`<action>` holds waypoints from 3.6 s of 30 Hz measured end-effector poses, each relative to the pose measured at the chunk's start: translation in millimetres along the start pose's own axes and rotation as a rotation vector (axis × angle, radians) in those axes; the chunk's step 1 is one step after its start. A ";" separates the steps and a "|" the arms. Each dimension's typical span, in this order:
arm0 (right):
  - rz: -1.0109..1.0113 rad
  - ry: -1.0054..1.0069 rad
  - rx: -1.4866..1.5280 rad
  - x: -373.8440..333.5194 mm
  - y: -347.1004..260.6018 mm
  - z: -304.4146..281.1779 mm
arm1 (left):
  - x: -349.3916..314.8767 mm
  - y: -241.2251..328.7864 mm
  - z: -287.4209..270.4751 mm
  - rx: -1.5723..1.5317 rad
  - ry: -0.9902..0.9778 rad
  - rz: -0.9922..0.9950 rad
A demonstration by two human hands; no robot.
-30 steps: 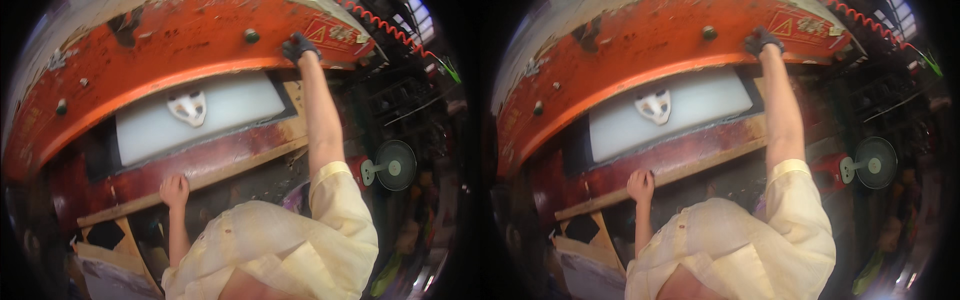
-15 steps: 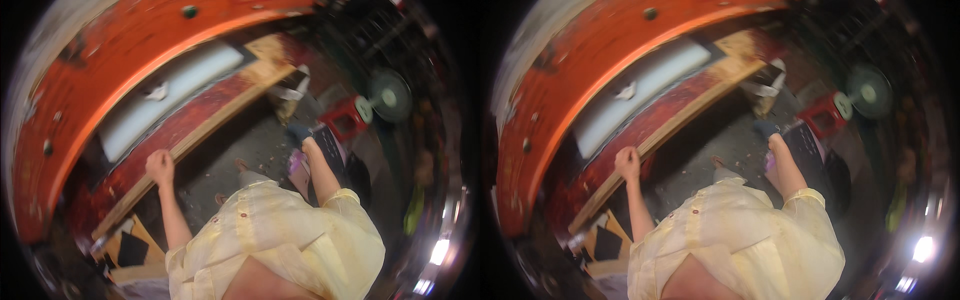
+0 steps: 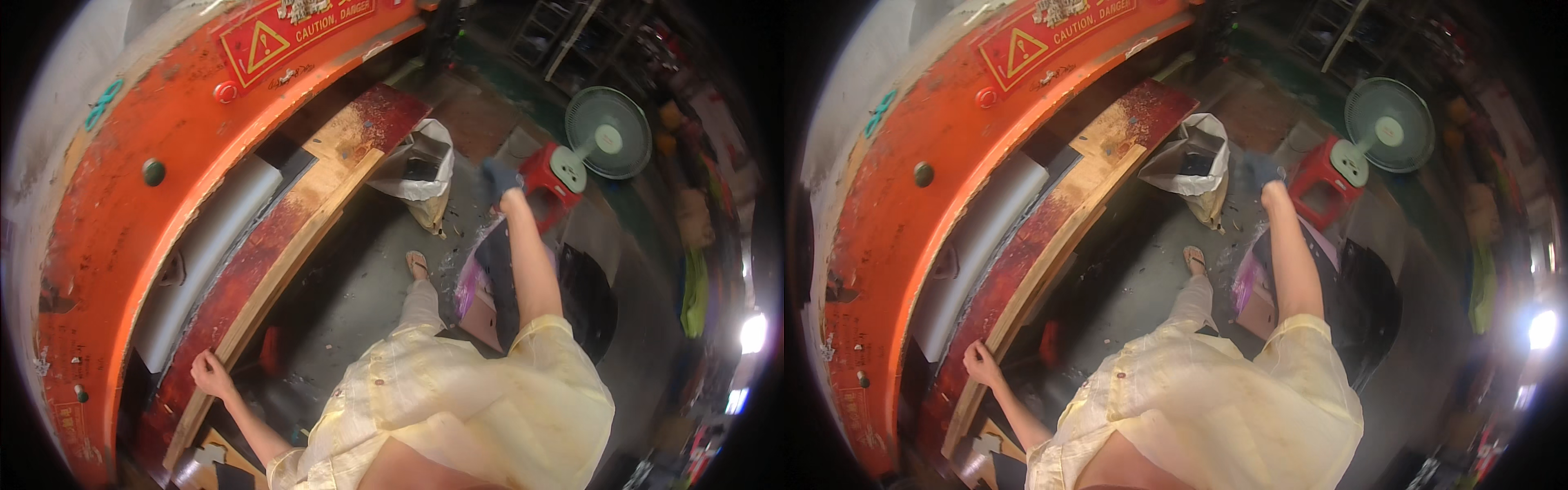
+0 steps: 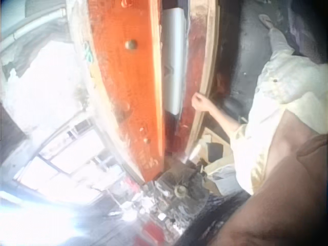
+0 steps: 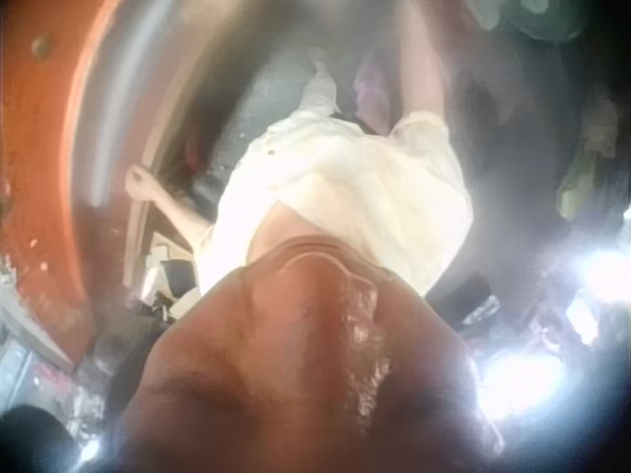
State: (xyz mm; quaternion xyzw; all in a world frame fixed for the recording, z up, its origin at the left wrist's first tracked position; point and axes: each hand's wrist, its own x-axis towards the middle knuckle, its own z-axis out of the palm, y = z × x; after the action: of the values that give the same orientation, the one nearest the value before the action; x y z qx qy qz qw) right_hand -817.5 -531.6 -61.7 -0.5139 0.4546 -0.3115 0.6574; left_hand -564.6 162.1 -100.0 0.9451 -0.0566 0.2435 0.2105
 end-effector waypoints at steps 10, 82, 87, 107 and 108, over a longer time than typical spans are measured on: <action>-0.866 -0.931 -0.840 131.7 -33.7 180.2 | -5.5 343.2 95.4 -0.178 0.057 0.181; -0.013 -0.541 0.483 432.3 -234.0 47.0 | 32.7 503.8 168.0 0.011 0.026 0.200; -0.109 -0.474 0.482 454.9 -283.8 38.3 | 33.6 505.0 166.5 -0.007 0.011 0.187; -1.264 0.089 -0.860 397.5 -336.7 83.1 | 30.2 501.3 167.9 0.011 0.010 0.175; -1.221 0.117 -1.020 403.2 -324.9 93.2 | 30.3 501.8 169.2 0.002 0.013 0.180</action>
State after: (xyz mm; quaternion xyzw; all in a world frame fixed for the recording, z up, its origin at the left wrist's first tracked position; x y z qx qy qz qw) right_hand -555.0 -938.8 143.4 -0.8925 0.2129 -0.3966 0.0296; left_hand -569.4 -364.1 -33.6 0.9349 -0.1397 0.2674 0.1870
